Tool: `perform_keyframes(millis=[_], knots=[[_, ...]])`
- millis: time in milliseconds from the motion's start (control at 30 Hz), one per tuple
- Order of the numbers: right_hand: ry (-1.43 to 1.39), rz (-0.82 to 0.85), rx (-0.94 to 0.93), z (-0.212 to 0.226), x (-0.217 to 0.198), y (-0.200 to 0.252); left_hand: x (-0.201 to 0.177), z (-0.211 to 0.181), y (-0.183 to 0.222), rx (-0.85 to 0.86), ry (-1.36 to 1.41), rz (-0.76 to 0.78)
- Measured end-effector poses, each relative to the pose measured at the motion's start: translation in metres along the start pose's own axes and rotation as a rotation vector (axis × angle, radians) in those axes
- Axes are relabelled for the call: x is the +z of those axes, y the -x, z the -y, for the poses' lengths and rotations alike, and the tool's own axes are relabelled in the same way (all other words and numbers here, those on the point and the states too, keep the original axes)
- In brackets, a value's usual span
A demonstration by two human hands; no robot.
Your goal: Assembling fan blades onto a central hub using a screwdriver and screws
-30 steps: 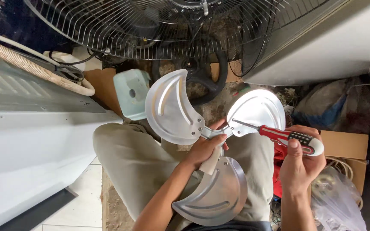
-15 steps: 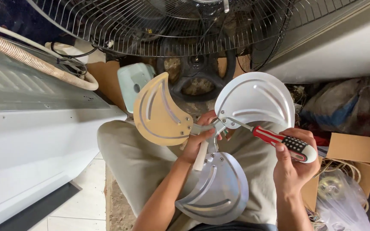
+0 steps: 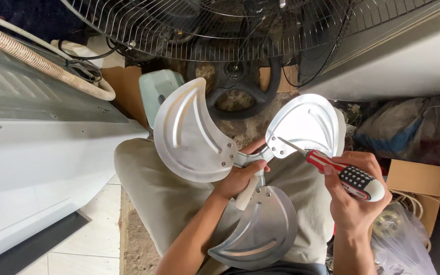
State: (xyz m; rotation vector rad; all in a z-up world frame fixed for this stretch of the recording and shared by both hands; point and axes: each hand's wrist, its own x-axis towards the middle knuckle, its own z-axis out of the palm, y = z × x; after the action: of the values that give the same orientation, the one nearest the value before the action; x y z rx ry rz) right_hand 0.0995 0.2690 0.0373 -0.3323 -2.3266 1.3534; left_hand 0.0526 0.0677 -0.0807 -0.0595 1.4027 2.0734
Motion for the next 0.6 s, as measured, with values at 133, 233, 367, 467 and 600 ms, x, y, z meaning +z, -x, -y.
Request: perform_keyframes(millis=[133,233,367,467,600], knots=[[-0.032,-0.004,0.051,-0.003,0.002,0.002,0.0,0.005,0.003,0.019,-0.006,0.002],[-0.025,-0.006,0.077,-0.005,0.004,0.005,0.0,0.007,0.005,0.028,-0.011,-0.011],[-0.008,-0.013,0.06,-0.004,0.002,0.006,-0.002,0.015,0.005,0.059,0.032,-0.019],[0.01,-0.008,0.069,-0.001,0.002,0.005,-0.001,0.014,0.005,0.069,0.012,-0.036],[-0.01,-0.009,0.083,-0.001,0.005,0.005,-0.001,0.014,0.006,0.05,0.015,-0.056]])
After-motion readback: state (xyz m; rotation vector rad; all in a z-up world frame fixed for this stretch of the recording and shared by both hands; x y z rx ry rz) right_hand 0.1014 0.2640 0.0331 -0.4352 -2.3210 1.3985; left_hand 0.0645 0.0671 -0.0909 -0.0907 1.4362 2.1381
